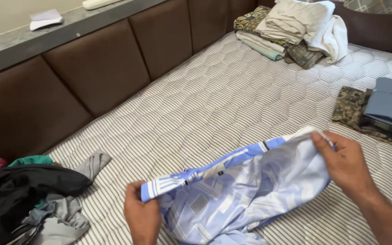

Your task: The person lays a blue and white patterned shirt on a bed and proceeds to button it from the collar down to the bottom. The person uses both hands to align the placket and fasten each button sequentially.

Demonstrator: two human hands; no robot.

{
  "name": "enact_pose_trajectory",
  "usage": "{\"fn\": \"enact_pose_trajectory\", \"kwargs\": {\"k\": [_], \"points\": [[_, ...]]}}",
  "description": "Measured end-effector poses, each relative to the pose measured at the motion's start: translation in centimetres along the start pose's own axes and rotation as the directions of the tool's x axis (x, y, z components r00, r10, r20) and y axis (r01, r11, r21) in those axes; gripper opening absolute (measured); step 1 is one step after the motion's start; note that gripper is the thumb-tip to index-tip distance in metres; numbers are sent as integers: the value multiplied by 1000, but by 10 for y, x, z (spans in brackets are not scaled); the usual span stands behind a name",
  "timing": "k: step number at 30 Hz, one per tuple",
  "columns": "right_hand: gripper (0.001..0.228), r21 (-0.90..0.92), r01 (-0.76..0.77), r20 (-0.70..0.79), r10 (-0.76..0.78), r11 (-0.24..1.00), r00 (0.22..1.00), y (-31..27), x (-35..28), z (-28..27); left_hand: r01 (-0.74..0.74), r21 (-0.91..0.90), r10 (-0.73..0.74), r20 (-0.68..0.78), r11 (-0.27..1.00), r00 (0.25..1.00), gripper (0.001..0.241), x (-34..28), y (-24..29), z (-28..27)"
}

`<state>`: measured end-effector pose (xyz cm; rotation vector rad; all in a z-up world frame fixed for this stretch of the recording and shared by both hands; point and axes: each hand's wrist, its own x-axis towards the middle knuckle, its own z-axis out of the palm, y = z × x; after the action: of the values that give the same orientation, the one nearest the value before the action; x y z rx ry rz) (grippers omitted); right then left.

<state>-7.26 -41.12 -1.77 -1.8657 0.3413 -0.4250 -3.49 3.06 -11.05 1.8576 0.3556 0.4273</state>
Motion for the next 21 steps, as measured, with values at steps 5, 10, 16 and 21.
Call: {"fn": "enact_pose_trajectory", "kwargs": {"k": [5, 10, 16, 21], "points": [[33, -120, -223, 160, 241, 967, 957, 35, -3, 18, 96, 201, -133, 182, 975, 974, 25, -6, 32, 6], [33, -197, -210, 98, 233, 958, 968, 50, 11, 16, 161, 347, -189, 48, 924, 981, 25, 14, 15, 8], [32, -530, -50, -111, -11, 846, 994, 24, 32, 16, -279, 355, 390, -294, 892, 873, 30, 18, 60, 0], [39, -549, 36, -245, -202, 835, 948, 59, 75, -2, -37, 411, 41, -1, 911, 999, 25, 30, 60, -1]]}}
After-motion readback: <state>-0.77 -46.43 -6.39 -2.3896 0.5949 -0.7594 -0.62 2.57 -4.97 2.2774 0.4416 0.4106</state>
